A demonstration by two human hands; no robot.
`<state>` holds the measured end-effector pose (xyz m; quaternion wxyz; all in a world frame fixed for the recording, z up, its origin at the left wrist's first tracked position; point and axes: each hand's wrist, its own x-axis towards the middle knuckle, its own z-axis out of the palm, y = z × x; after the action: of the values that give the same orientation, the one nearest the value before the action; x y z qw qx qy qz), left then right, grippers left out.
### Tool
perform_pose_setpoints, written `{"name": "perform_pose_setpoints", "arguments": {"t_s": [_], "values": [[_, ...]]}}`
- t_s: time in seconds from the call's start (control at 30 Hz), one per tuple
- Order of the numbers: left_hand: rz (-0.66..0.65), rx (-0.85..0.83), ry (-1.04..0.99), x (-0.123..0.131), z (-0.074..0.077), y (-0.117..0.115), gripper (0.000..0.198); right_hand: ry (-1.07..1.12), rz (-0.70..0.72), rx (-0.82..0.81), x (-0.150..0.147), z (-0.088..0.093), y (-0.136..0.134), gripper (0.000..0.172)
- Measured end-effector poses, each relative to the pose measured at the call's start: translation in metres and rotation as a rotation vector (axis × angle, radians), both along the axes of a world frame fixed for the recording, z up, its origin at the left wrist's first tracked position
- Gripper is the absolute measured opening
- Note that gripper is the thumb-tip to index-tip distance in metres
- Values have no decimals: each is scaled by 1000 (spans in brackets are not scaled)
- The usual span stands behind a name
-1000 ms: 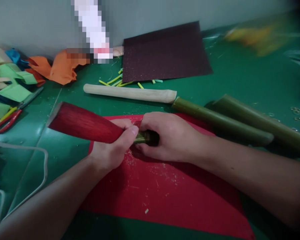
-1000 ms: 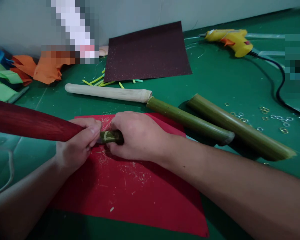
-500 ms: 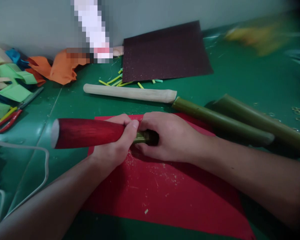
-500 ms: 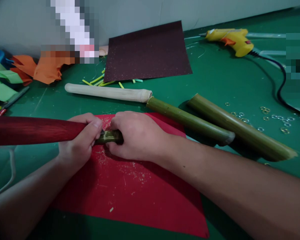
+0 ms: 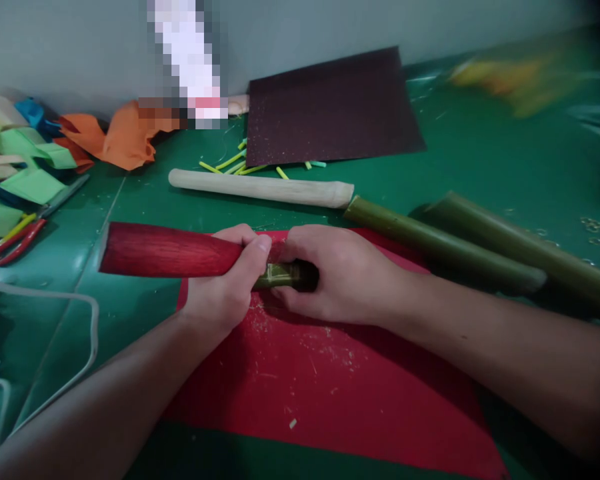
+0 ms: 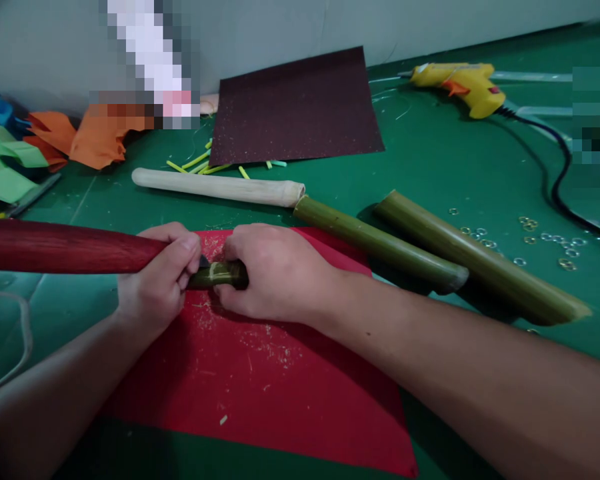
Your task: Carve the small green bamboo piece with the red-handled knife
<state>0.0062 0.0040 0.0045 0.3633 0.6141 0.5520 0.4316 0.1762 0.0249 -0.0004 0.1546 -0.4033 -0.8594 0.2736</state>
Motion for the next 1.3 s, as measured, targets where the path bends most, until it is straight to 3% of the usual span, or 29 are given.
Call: {"name": "perform_pose_setpoints", "arguments": {"t_s": [0.4,0.77,0.9,0.93,1.07,1.3], "values": [[-63,59,184,1,3,-1,32,13,0,10,0,-1,0,18],[-122,-79,-34,-9,-3,2,35,57,-6,-4,-1,0,-4,16],[-205,-116,-281,-10,-5,4,39,76,-23,17,0,-1,-3,16],[-176,-104,-287,-9,-5,4,39,70,-22,20,0,-1,-2,17],[-8,-50,-93,-3,-3,2,35,26,-8,8,0,0,0,23],[-46,9,80,-1,0,0,33,8,-1,-3,0,1,0,25]]}}
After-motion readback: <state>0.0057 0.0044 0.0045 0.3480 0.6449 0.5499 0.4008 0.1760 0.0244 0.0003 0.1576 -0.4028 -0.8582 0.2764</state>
